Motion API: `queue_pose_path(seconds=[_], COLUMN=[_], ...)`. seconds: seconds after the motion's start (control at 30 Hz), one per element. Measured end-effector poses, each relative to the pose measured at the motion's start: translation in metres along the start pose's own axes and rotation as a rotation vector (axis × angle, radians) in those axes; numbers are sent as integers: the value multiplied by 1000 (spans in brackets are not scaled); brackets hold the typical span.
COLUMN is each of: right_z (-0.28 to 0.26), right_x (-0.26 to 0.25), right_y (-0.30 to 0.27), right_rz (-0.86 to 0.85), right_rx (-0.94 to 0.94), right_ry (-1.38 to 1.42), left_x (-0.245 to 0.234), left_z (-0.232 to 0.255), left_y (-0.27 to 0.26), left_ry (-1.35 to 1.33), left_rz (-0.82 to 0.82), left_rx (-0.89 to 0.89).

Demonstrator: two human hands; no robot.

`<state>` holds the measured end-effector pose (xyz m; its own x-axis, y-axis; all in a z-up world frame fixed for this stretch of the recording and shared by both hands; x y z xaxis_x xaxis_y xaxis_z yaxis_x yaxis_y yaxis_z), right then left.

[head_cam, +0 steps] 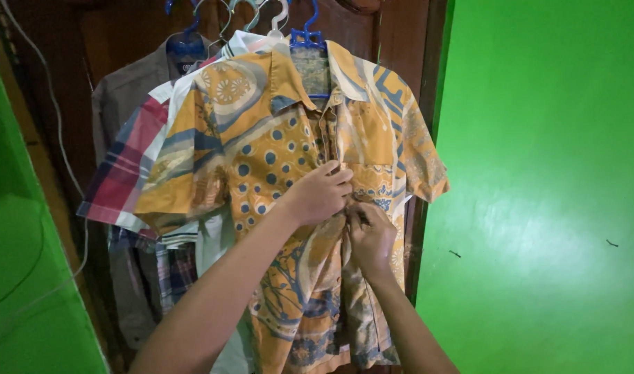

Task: Hang a patterned shirt on a blue hanger and place it on a garment rack.

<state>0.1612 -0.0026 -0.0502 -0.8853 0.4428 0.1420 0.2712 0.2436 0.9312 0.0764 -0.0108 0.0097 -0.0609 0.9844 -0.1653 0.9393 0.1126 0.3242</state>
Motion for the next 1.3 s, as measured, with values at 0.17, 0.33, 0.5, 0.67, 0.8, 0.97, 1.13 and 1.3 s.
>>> queue_pose_path(seconds=[0.17,0.33,0.5,0.67,0.8,0.97,1.13,1.3], right_z=[-24,-41,-27,-23,57,47,28,17], right_x=[4,3,0,-2,15,-2,-12,-18], right_y=[2,0,-5,-13,-59,-69,-65,-56], right_rz=[-38,-71,-35,-109,-327,-264,-177,-213], right_rx=[-13,-143,-18,60,441,369,191,343], right_ry=[-13,-1,77,119,42,-82,-142,-254], left_x=[-3,-8,4,1,-12,11,70,51], left_z=[-2,-5,-2,-6,12,81,97,89], left_y=[0,-7,-6,-17,-41,-48,-55,-49], left_ry=[19,-21,2,-78,-177,-185,-123,-155], left_rz=[-16,101,-31,71,409,115,-146,54], left_rx=[4,10,49,-67,-107,141,31,-172])
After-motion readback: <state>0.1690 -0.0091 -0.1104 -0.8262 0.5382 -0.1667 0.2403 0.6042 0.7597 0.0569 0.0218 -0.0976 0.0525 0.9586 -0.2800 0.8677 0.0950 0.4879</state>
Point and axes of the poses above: each hand's wrist, its own y-axis towards the middle knuckle, its own x-axis out of the palm, z = x × y, the point moved 10 cm from there along y, towards the middle knuckle, and after that the axes turned 11 degrees about y, right-handed, at the moved point
